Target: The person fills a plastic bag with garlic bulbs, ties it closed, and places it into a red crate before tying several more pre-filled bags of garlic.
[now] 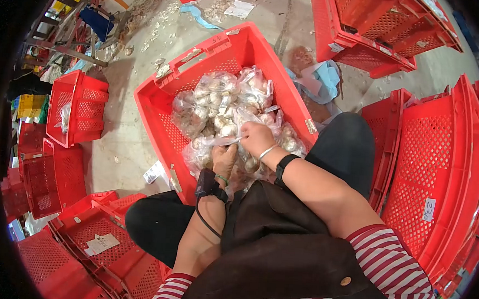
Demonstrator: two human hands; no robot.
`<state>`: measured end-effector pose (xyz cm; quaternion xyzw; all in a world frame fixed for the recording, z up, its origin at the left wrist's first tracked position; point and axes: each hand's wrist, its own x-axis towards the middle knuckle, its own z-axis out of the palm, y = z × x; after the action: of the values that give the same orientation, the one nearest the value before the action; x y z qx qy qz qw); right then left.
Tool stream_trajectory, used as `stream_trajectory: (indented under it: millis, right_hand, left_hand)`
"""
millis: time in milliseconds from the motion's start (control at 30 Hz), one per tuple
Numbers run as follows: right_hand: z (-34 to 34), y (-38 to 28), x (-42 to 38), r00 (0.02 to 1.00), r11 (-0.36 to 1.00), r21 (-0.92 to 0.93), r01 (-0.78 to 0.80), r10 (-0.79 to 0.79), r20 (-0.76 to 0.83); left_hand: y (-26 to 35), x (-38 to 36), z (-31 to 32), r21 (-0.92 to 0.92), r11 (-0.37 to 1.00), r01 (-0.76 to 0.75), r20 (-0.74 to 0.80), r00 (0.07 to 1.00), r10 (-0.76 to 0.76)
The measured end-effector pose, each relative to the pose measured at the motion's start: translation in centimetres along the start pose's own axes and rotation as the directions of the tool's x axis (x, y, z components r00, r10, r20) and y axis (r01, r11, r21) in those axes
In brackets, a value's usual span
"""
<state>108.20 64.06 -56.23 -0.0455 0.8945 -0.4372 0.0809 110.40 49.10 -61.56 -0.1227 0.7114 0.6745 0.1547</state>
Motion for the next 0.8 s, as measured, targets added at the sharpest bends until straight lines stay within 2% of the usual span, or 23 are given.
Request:
stream_trajectory:
  millis: [33,67,100,133,167,200,233,267,300,333,367,433,467,500,600,667,767,800]
  right_hand:
    - [0.6,1.0,0.1,0.972,0.965,0.152,-0.216,0.227,-0.06]
    - [1.0,2.0,0.4,0.891,0.863,0.308,-0.402,0.445,-0.086]
    - [0.8,2.3,0.6,0.893,0.865,0.308,-0.396,0.441,-0.091]
    - [0.6,2.8,0.6,0.842,0.672,0.566,-0.478,0.533,0.078]
    - [0.5,3.2,0.6,0.783,0.397,0.743,-0.539,0.561,0.269]
    - [0.0,2.8,0.5,0.806,0.461,0.7,-0.545,0.518,0.287]
    - [-0.4,2.3,0.3,0.805,0.463,0.697,-0.547,0.518,0.288]
    - [-0.6,1.7,-0.1,0.889,0.709,0.544,-0.449,0.415,0.192]
    - [-0.6,1.5,-0.3,0.952,0.888,0.344,-0.305,0.278,0.126]
    - [-0.5,1.3,-0.4,0.965,0.928,0.264,-0.262,0.248,0.085]
    - [-0.5,1.1,-0.5,0.966,0.928,0.267,-0.259,0.246,0.083]
    - [-1.0,0.0,-1.0,0.996,1.0,-0.001,0.016,-0.016,-0.09]
    - [-1.2,-0.5,-1.2,0.997,0.997,0.042,-0.067,0.069,-0.04]
    - [-1.2,-0.4,-1.2,0.997,0.997,0.041,-0.067,0.069,-0.042]
    - [-1.4,-0.4,-1.2,0.996,0.996,0.07,-0.052,0.057,-0.071]
    - [-1.6,-0.7,-1.3,0.995,0.997,0.078,0.027,-0.019,-0.102]
    - [-1.6,-1.4,-1.5,0.988,0.997,0.023,0.073,-0.069,-0.136]
    - [-1.4,-1.2,-1.4,0.988,0.997,0.019,0.081,-0.077,-0.137]
  left_hand:
    - [-0.2,0.0,0.1,-0.002,0.998,-0.059,0.006,0.998,0.059]
    - [-0.3,0.0,0.2,-0.001,0.998,-0.063,0.008,0.998,0.063]
    - [-0.1,0.1,0.5,0.038,0.994,-0.099,0.0,0.995,0.099]
    - [0.0,0.2,0.7,0.075,0.989,-0.13,-0.006,0.991,0.13]
    - [0.0,0.1,0.9,0.072,0.989,-0.129,-0.007,0.992,0.129]
    - [0.3,0.1,1.1,0.017,0.989,-0.146,-0.034,0.989,0.147]
    - [0.5,-0.1,1.2,-0.037,0.985,-0.166,-0.063,0.985,0.163]
    - [0.8,-0.1,1.2,-0.039,0.985,-0.166,-0.065,0.984,0.163]
    - [1.1,-0.1,1.1,0.026,0.985,-0.17,0.001,0.985,0.17]
    - [1.3,-0.1,0.9,0.092,0.98,-0.179,0.068,0.983,0.173]
    - [1.6,-0.1,0.7,0.094,0.979,-0.182,0.068,0.982,0.176]
    - [2.4,-0.4,0.2,0.28,0.935,-0.216,0.165,0.971,0.174]
    - [2.6,-0.5,0.4,0.281,0.935,-0.217,0.168,0.97,0.175]
    - [2.5,-0.4,0.6,0.336,0.91,-0.243,0.143,0.968,0.206]
    - [2.2,-0.2,1.0,0.392,0.874,-0.289,0.112,0.957,0.266]
    - [2.1,-0.1,1.0,0.394,0.866,-0.308,0.104,0.951,0.291]
    - [2.1,0.3,0.6,0.428,0.851,-0.302,0.149,0.953,0.263]
    - [2.1,0.4,0.4,0.426,0.877,-0.224,0.151,0.973,0.176]
